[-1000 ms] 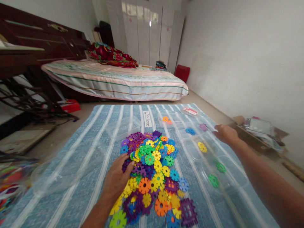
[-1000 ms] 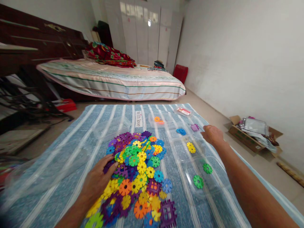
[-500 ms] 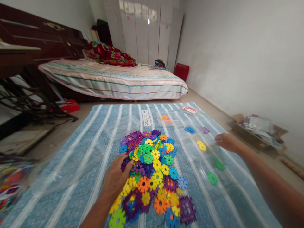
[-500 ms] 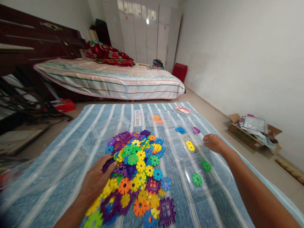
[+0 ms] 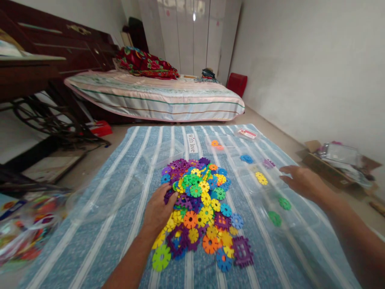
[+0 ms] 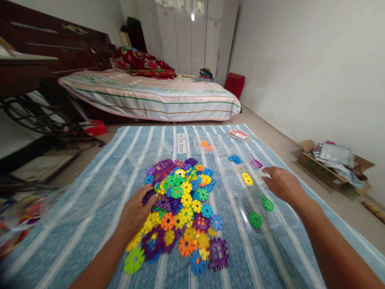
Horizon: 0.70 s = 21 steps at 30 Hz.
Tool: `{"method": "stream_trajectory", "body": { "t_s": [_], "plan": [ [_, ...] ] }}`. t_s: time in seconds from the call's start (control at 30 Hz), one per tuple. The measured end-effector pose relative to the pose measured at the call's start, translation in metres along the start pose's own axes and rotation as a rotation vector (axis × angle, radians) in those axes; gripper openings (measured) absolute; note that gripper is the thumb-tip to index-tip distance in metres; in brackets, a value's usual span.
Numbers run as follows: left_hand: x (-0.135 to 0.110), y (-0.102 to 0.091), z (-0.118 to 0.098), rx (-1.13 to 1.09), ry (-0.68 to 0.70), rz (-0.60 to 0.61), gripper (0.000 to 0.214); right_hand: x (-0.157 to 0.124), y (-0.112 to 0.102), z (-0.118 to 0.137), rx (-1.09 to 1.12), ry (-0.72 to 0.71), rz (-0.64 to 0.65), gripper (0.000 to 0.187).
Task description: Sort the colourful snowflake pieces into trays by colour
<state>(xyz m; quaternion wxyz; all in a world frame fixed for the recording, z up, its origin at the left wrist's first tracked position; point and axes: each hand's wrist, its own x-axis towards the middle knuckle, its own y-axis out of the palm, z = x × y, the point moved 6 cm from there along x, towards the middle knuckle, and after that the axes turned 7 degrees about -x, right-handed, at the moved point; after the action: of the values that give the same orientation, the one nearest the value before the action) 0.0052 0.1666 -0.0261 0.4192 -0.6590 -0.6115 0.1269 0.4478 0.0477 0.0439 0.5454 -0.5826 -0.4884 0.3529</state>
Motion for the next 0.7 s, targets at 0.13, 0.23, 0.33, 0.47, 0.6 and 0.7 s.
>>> {"method": "stream_trajectory", "body": {
  "t_s": [0.13, 0.23, 0.33, 0.47, 0.6, 0.7],
  "plan": [
    [-0.001, -0.001, -0.003, -0.01, -0.001, 0.005, 0.044, -0.036, -0.028, 0.074, 0.251, -0.188, -0.07, 0.028],
    [-0.001, -0.001, -0.005, -0.016, 0.001, 0.009, 0.044, -0.066, -0.033, 0.13, 0.397, -0.341, 0.035, 0.026],
    [-0.002, 0.0, -0.005, -0.02, 0.0, 0.001, 0.043, -0.092, -0.021, 0.166, 0.342, -0.383, 0.211, 0.023],
    [-0.002, 0.0, -0.005, -0.021, 0.004, -0.005, 0.042, -0.119, -0.002, 0.187, 0.287, -0.405, 0.36, 0.018],
    [-0.001, 0.001, -0.004, -0.013, 0.009, -0.002, 0.042, -0.13, 0.009, 0.193, 0.257, -0.367, 0.401, 0.025],
    [-0.001, 0.0, -0.002, -0.006, 0.008, -0.009, 0.042, -0.129, 0.011, 0.193, 0.261, -0.312, 0.445, 0.029]
  ]
}}
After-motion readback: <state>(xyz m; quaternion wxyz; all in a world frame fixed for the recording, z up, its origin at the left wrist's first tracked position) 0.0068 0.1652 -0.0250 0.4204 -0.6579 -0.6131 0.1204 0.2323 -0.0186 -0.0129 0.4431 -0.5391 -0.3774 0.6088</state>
